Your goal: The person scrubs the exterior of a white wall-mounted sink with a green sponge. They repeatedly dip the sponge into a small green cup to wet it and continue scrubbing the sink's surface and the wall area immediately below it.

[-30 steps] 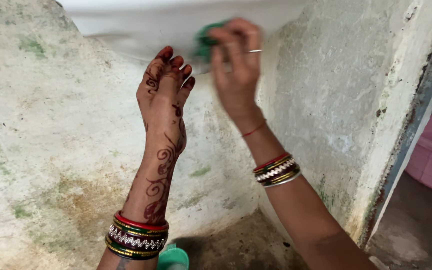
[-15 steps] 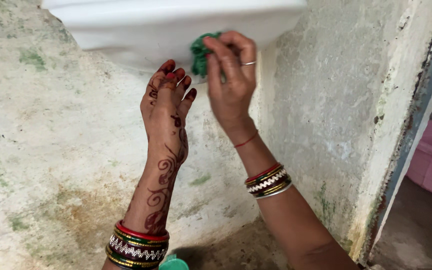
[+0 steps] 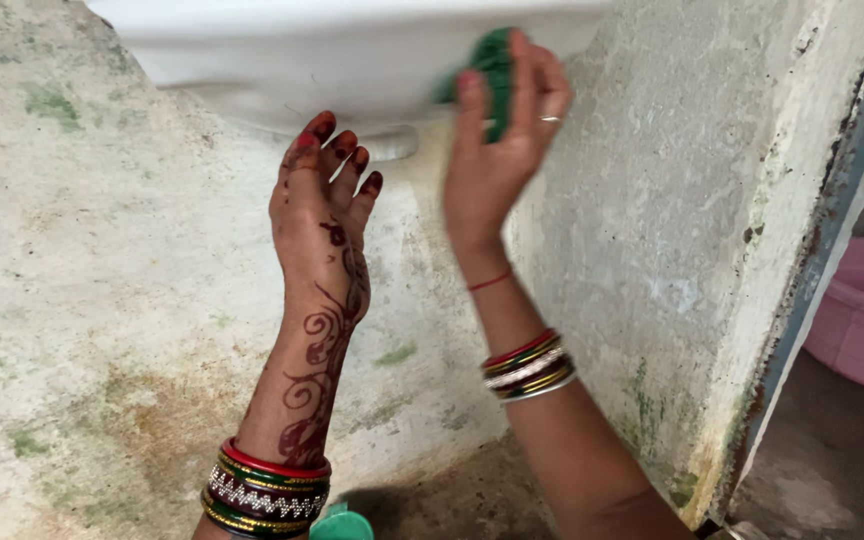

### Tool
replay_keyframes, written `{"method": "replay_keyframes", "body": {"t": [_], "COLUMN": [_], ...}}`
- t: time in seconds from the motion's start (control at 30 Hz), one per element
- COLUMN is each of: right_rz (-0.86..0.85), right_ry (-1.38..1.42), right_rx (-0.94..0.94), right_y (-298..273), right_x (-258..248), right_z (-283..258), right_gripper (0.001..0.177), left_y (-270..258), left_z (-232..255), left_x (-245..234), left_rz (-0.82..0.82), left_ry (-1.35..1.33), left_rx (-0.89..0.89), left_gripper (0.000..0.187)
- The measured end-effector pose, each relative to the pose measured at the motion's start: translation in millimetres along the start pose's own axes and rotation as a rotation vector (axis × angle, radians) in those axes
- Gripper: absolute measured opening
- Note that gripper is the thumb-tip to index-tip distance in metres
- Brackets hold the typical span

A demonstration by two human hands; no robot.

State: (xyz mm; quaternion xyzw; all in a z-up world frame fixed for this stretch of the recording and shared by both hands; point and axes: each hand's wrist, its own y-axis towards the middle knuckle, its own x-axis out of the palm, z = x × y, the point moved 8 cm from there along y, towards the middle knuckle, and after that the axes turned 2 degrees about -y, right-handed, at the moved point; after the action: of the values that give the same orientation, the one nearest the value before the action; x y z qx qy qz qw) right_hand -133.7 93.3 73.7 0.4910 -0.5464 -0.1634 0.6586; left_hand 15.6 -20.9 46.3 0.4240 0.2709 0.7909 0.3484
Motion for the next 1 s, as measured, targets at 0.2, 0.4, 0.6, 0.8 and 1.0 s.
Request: {"method": "replay_keyframes", "body": {"t": [0.2, 0.4, 0.6, 0.8, 1.0], "right_rz": [-0.249, -0.267, -0.048, 0.159, 0.113], "right_ry": [-0.121, -0.160, 0.001, 0.539, 0.384], "right_rx": [-0.332, -0.346, -0.034, 0.382, 0.386], "right_y": [-43, -26, -8, 11, -11], "right_x": [47, 27, -16, -28, -20], "right_z": [-60, -24, 40, 142, 107], "right_gripper": [0.048, 0.040, 0.027, 0.033, 0.029], "left_y": [6, 3, 1, -6, 3], "left_z": [0, -3, -1, -4, -28], "left_x": [-3, -4, -2, 0, 0], "left_rz": [-0.077, 0.050, 0.037, 0.032, 0.124], "left_ry": [-0.118, -0.114, -0.113, -0.066, -0.109], "left_rx": [0.063, 0.011, -0.014, -0.053, -0.161], "left_gripper": [0.062, 0.059, 0.055, 0.055, 0.052]}}
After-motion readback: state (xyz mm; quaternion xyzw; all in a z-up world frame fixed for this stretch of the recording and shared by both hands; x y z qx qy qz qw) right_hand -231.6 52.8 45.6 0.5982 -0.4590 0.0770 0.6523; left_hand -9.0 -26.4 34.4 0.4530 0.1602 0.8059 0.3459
